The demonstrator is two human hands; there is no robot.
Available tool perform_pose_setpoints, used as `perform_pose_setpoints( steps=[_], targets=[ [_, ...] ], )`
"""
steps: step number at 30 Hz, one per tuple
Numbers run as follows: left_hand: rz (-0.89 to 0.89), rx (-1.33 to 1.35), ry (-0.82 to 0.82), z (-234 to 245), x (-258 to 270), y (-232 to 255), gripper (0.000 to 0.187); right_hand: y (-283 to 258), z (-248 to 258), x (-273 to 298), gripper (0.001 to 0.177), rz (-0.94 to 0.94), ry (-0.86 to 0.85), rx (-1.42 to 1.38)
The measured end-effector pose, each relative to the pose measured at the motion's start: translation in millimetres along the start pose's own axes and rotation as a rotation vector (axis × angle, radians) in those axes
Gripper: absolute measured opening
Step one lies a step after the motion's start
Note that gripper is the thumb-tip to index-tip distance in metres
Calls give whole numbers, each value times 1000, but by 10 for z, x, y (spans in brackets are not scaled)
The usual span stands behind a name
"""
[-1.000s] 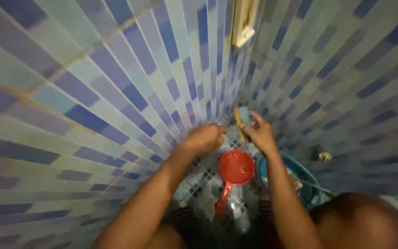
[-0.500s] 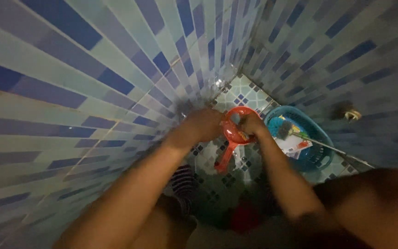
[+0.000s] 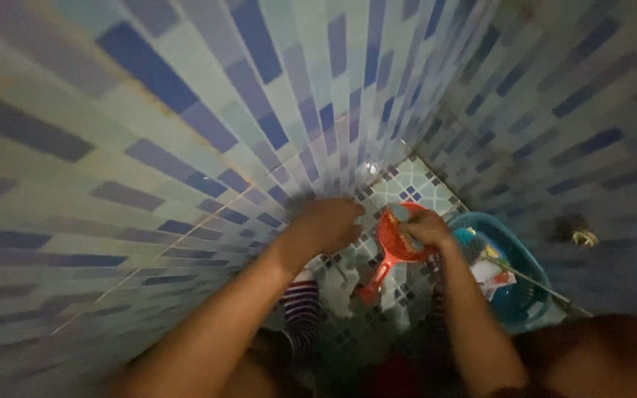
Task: Scrubbing bathroom wall tiles and a wooden fixture using a sponge.
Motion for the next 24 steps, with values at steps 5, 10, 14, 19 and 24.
perform_pose_setpoints(
  steps=[5,10,14,19,24],
  targets=[
    [86,118,95,325,414,1,42,-1657,1329,1277,57,470,369,-321],
    [138,106,149,694,1058,69,38,-2456,1742,1850,71,1004,828,-313],
    [123,67,213,830,1358,62,33,-3000,2007,2006,92,1271,1038,55],
    [247,132,222,1013,1890,309,34,-3331,2278,1879,69,1763,1115,328],
    [155,202,292,1207,1975,608,39,-3145,1700,1526,20,1711,525,-167]
  ],
)
Point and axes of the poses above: each hand's wrist, its own x-axis away from the middle knuckle, its own z-axis out of the back of the hand, y = z × x, the point moved 1 cm from there along -x, towards the middle knuckle, and after that the axes turned 1 degree about y, right-handed, at the moved point
